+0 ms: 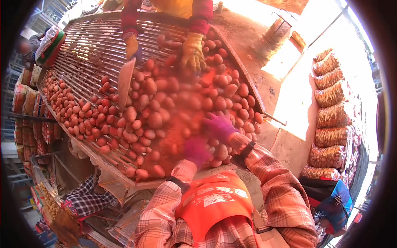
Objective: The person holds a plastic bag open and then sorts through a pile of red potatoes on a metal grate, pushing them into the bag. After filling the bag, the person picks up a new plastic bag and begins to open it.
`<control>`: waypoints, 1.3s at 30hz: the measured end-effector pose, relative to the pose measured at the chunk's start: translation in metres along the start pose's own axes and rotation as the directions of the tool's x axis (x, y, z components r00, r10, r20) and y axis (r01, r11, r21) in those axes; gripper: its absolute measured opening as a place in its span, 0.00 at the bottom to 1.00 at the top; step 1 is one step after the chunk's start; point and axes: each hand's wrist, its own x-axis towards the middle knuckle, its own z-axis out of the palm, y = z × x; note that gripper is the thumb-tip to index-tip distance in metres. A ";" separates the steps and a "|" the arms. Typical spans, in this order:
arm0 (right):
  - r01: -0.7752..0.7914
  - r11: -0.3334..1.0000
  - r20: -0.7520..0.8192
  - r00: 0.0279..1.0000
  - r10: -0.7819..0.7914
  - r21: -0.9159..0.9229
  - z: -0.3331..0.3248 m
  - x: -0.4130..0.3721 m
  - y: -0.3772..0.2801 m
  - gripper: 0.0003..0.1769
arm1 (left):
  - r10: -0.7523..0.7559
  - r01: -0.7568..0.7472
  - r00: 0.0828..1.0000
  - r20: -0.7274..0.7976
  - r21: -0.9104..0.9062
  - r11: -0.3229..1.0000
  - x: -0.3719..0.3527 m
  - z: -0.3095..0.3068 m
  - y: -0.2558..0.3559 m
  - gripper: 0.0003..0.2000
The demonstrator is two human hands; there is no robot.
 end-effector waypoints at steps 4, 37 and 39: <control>-0.008 0.994 -0.246 0.969 0.034 0.106 0.019 -0.048 0.038 0.18 | 0.238 -0.161 0.955 -0.177 0.362 0.918 0.019 0.051 0.007 0.31; -0.033 0.999 -0.115 0.993 0.036 0.024 0.010 -0.019 0.075 0.19 | -0.338 0.361 0.863 -0.375 -0.008 0.932 -0.130 0.060 -0.113 0.54; 0.086 0.992 -0.375 0.920 -0.115 -0.093 0.036 -0.049 0.084 0.14 | -0.298 0.300 0.882 -0.364 -0.054 0.953 -0.122 0.066 -0.115 0.54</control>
